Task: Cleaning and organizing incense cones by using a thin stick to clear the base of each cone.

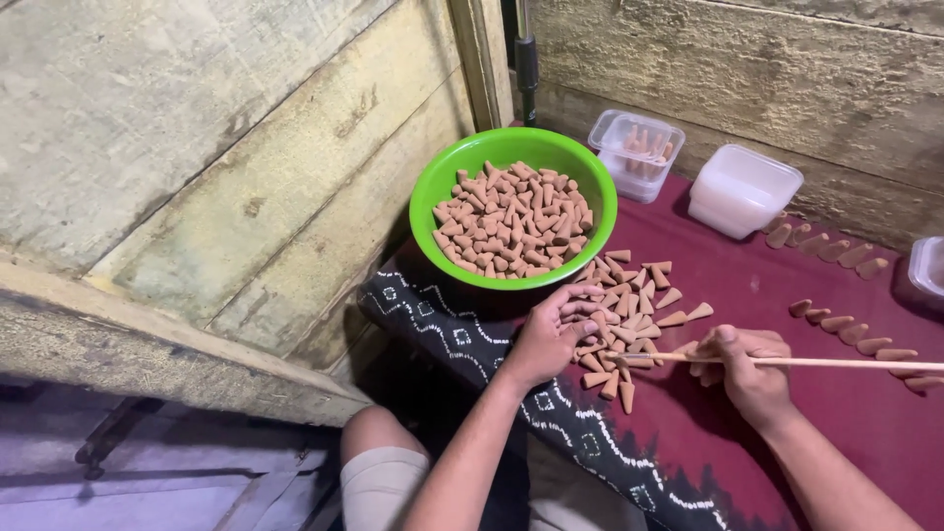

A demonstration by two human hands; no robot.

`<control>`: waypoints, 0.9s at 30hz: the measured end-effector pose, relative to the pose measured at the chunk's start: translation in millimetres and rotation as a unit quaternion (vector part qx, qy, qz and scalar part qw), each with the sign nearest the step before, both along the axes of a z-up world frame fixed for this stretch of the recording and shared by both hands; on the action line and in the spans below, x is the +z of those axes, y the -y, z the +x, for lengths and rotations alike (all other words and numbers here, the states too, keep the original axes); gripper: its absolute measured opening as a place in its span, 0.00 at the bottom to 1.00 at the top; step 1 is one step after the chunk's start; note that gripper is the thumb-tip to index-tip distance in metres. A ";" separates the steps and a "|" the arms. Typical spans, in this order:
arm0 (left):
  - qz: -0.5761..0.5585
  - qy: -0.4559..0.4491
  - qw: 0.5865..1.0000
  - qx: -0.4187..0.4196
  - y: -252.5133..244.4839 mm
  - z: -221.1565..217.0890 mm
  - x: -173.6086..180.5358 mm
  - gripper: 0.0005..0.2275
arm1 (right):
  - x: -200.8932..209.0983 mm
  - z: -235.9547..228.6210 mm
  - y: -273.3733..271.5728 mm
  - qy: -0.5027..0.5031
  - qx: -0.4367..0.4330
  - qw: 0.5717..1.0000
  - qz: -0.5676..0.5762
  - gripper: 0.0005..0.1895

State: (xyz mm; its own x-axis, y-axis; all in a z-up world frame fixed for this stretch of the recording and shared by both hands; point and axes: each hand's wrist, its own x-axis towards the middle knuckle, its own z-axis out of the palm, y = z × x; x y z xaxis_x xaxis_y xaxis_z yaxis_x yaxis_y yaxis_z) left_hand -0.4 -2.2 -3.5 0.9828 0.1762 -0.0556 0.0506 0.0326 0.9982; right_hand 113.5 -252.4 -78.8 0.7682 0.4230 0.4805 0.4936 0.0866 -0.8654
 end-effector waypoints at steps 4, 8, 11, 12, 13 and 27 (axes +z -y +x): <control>-0.014 -0.013 1.000 -0.001 0.9 -0.9 4.0 0.20 | -5.7 2.3 4.0 -0.004 0.003 1.000 0.024 0.19; 0.062 0.016 0.998 -0.004 -2.0 1.2 -8.8 0.15 | 4.1 -2.1 1.4 -0.008 0.011 1.000 0.010 0.21; 0.058 0.036 0.998 -0.004 -2.4 0.8 -11.7 0.11 | 0.0 -3.5 2.3 -0.013 -0.001 1.000 0.024 0.22; -0.009 0.007 1.000 -0.005 -0.9 1.2 -9.4 0.10 | -0.7 -3.0 2.9 -0.027 0.016 0.998 0.046 0.19; -0.008 0.006 1.000 -0.004 -1.5 0.0 -5.6 0.10 | -4.0 -0.9 3.4 -0.027 0.017 0.998 0.047 0.19; -0.043 -0.032 0.999 0.002 -3.2 2.9 -2.7 0.06 | -6.9 2.5 4.5 -0.039 0.022 0.998 0.050 0.22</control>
